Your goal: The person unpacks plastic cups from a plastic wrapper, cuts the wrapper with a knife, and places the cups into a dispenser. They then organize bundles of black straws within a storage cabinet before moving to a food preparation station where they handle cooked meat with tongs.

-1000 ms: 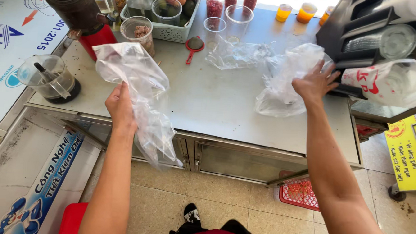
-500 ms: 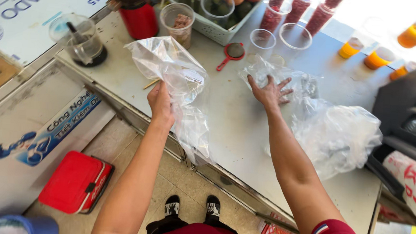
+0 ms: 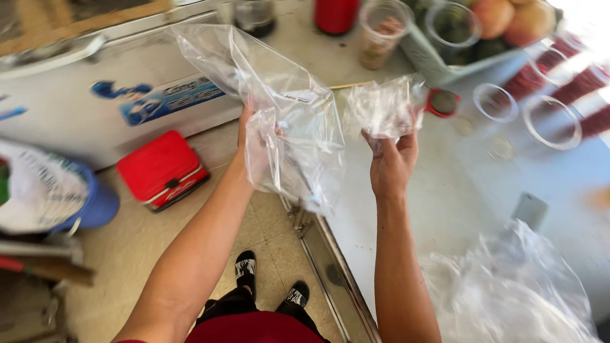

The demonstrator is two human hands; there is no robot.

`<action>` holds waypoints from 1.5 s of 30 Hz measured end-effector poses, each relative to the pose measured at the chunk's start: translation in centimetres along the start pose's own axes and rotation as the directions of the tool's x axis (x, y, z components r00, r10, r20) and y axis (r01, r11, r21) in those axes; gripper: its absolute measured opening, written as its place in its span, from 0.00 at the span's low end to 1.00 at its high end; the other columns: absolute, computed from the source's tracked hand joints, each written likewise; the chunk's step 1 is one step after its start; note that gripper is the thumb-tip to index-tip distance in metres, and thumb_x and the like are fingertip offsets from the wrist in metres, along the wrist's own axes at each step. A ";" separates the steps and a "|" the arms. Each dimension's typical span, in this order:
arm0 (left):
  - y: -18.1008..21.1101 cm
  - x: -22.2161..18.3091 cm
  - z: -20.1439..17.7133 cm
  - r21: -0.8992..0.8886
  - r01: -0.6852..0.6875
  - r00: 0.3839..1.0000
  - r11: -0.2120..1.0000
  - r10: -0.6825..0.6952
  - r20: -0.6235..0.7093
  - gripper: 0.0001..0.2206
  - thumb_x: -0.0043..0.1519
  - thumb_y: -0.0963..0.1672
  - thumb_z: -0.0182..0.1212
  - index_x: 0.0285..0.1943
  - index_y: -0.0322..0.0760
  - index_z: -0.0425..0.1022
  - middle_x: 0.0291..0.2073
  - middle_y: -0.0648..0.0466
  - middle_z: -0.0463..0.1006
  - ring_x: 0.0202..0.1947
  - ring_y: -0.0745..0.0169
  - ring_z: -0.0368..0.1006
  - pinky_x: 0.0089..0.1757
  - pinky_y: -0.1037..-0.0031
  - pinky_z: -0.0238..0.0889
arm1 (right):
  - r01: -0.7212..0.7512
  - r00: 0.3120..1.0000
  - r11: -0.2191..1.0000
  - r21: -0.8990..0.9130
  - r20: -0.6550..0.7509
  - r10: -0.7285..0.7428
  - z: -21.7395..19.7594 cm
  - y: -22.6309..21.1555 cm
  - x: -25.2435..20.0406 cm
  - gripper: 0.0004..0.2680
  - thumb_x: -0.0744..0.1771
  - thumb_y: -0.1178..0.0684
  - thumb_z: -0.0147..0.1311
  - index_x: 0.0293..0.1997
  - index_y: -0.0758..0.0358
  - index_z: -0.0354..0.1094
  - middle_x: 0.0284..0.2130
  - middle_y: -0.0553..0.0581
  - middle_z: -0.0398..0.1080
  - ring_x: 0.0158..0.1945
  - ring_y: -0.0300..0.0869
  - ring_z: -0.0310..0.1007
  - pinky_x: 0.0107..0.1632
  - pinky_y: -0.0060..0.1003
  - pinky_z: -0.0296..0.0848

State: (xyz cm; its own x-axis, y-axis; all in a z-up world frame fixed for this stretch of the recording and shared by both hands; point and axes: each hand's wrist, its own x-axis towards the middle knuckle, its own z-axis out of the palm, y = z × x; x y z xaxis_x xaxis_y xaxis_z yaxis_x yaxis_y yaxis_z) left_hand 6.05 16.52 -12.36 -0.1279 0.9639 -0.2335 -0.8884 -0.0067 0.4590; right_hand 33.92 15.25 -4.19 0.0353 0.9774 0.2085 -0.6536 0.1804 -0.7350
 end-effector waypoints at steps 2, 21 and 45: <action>2.9 -0.3 -2.8 -0.096 -0.105 0.993 0.990 0.109 0.038 0.26 0.69 0.63 0.55 0.45 0.40 0.77 0.30 0.57 0.75 0.28 0.62 0.70 0.28 0.70 0.64 | -0.157 0.985 0.968 0.196 0.104 0.138 3.4 1.2 0.6 0.23 0.67 0.70 0.44 0.73 0.62 0.58 0.58 0.61 0.65 0.54 0.45 0.71 0.59 0.49 0.77; 27.5 -19.6 -29.7 -0.221 -0.518 0.763 0.827 0.328 -0.557 0.18 0.62 0.48 0.59 0.58 0.35 0.74 0.46 0.45 0.80 0.44 0.50 0.78 0.43 0.60 0.76 | 0.650 -0.194 0.733 -0.201 0.889 0.415 36.9 35.4 -18.9 0.14 0.65 0.50 0.63 0.51 0.67 0.74 0.40 0.61 0.76 0.42 0.46 0.75 0.48 0.42 0.73; 55.6 -28.3 -47.9 0.197 0.035 0.651 0.980 0.127 -0.748 0.24 0.59 0.52 0.56 0.64 0.42 0.71 0.46 0.52 0.80 0.42 0.56 0.76 0.46 0.57 0.70 | 0.229 -0.189 0.737 -0.635 0.714 0.674 60.6 65.5 -21.3 0.15 0.64 0.57 0.66 0.56 0.67 0.76 0.51 0.69 0.72 0.43 0.50 0.63 0.47 0.43 0.65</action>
State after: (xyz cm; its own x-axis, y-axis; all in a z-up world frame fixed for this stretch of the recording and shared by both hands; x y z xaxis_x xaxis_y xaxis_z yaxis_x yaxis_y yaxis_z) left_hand -60.83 -23.88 -21.30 -0.5263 0.4278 -0.7349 -0.7878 0.0799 0.6107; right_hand -55.46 -0.45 -17.64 -0.9870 -0.1423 -0.0742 0.0064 0.4273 -0.9041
